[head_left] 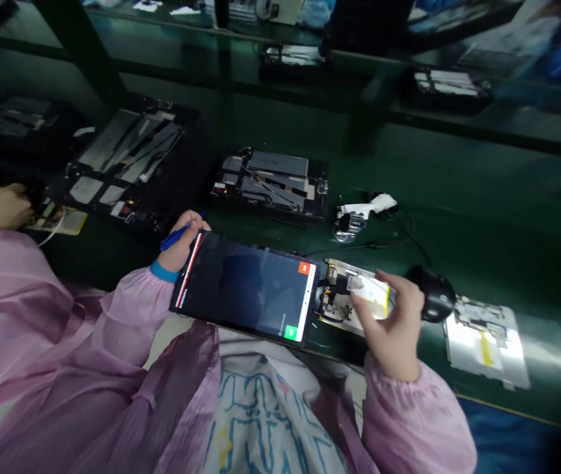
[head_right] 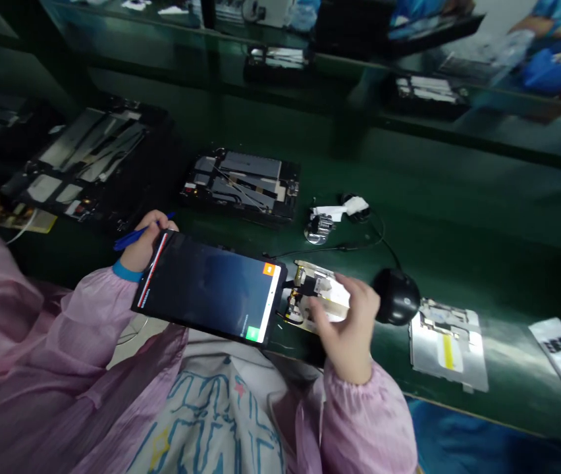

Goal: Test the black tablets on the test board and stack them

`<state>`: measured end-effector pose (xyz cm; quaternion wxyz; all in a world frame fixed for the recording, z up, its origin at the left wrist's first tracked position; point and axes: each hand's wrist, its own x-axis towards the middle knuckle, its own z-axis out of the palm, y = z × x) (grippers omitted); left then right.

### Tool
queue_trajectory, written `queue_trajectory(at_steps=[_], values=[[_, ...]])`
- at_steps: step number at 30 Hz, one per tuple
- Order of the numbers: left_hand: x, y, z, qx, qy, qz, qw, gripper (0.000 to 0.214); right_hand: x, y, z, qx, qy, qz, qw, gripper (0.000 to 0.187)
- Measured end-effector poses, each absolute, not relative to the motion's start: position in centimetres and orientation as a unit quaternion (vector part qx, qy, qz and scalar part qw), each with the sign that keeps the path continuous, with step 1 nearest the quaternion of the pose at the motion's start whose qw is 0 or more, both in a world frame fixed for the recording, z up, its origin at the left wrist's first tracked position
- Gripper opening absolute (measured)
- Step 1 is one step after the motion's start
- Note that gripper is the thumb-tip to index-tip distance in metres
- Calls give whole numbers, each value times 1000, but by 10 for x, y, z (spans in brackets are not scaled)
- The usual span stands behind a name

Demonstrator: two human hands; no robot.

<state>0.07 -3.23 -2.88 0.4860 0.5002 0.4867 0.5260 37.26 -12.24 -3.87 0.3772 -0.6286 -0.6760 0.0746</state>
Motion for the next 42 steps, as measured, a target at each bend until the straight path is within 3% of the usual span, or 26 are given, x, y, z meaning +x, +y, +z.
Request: queue_trajectory(at_steps=[4, 6, 8, 13, 28, 33, 37, 42], values=[[2, -29, -27, 487, 452, 535, 522, 45, 328, -148, -28, -574, -744, 135, 314, 84], [3, -28, -26, 477, 451, 541, 526, 44, 319, -152, -30, -580, -760, 126, 266, 91], [3, -27, -26, 473, 450, 547, 525, 46, 324, -149, -33, -588, -750, 128, 276, 94], [2, -22, -26, 492, 440, 546, 515, 48, 371, -130, -39, -638, -654, 173, 367, 70], [-5, -12, -39, 529, 407, 544, 508, 46, 380, -106, -49, -646, -753, 15, 128, 41], [-7, -14, -38, 514, 424, 536, 518, 41, 389, -99, -38, -617, -776, 39, 129, 34], [-7, -15, -39, 515, 409, 547, 519, 42, 393, -87, -31, -509, -840, 132, 131, 25], [-1, -21, -29, 490, 444, 540, 521, 37, 390, -62, -22, -448, -866, 209, 68, 25]])
